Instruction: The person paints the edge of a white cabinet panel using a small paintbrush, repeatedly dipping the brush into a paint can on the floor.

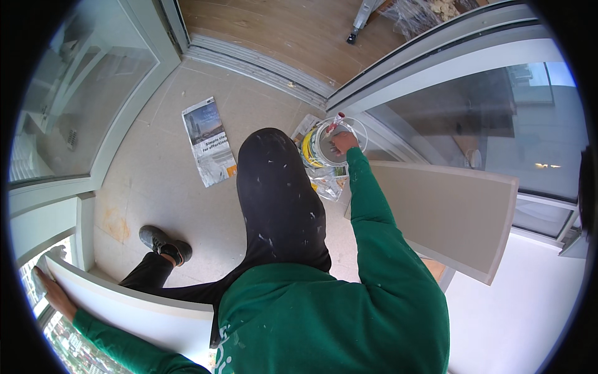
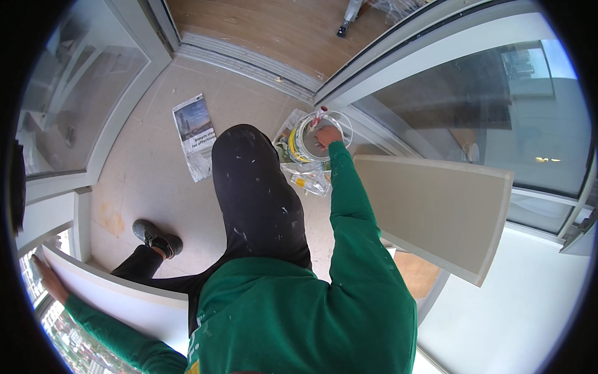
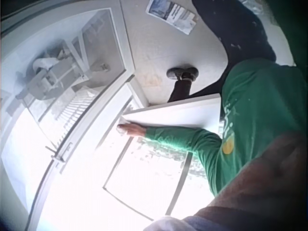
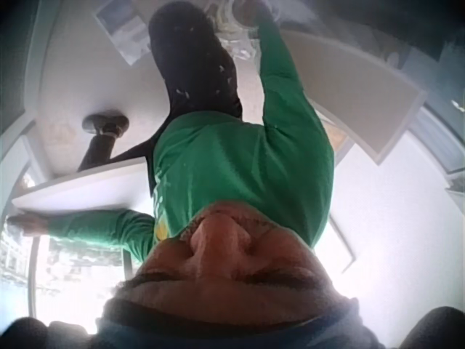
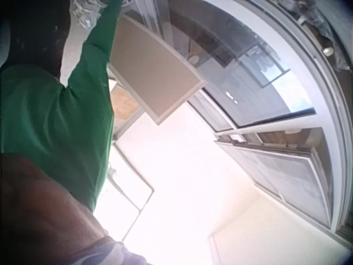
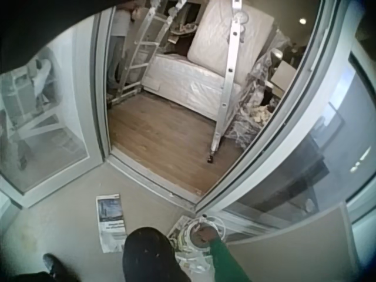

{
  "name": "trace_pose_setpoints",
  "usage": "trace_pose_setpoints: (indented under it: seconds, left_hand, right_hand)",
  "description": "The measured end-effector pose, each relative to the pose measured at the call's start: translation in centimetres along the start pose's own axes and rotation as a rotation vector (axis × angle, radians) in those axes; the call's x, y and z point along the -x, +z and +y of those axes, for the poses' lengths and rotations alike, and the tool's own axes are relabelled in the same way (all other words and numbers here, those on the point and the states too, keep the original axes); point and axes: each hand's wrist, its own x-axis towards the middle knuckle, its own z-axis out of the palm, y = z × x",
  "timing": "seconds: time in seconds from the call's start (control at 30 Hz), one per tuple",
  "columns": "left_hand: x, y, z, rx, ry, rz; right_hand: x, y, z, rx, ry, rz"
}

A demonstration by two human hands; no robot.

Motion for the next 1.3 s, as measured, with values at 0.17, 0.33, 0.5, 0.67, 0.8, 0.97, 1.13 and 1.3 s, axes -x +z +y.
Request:
trace_pose_setpoints:
  seconds: [0.17, 0.33, 0.5, 0.67, 0.8, 0.97, 1.13, 1.3]
  left_hand:
    - [1.0, -1.2, 2.4, 0.229, -0.099, -0.011]
    - [5.4, -3.9, 13.5, 0.436, -0.126, 0.095]
    - [6.5, -5.5, 20.3, 0.286, -0.304, 0.138]
    - [6.5, -4.7, 18.1, 0.291, -0.236, 0.213]
    - [6.6, -4.9, 18.9, 0.301, -0.286, 0.149]
    - [6.7, -5.0, 18.5, 0.291, -0.266, 0.097]
    - [8.0, -6.8, 21.5, 0.314, -0.251, 0.082]
    - [6.4, -7.1, 21.2, 0.355, -0.177, 0.039]
  right_hand:
    - [5.5, -2.8, 0.4, -0.265, -0.123, 0.032]
    - [10.1, -3.5, 3.5, -0.225, -0.287, 0.095]
    - [13.4, -3.9, 5.9, -0.102, -0.267, 0.087]
    - [13.6, -4.5, 4.6, -0.252, -0.310, 0.147]
    - [11.9, -4.6, 6.7, -0.302, -0.251, 0.079]
    - [14.8, -5.5, 4.9, -0.808, -0.325, -0.180]
    - [21.2, -5.5, -7.6, -1.056, -0.754, -0.328]
    - [32.4, 0.7, -23.9, -0.859, -1.013, -0.895]
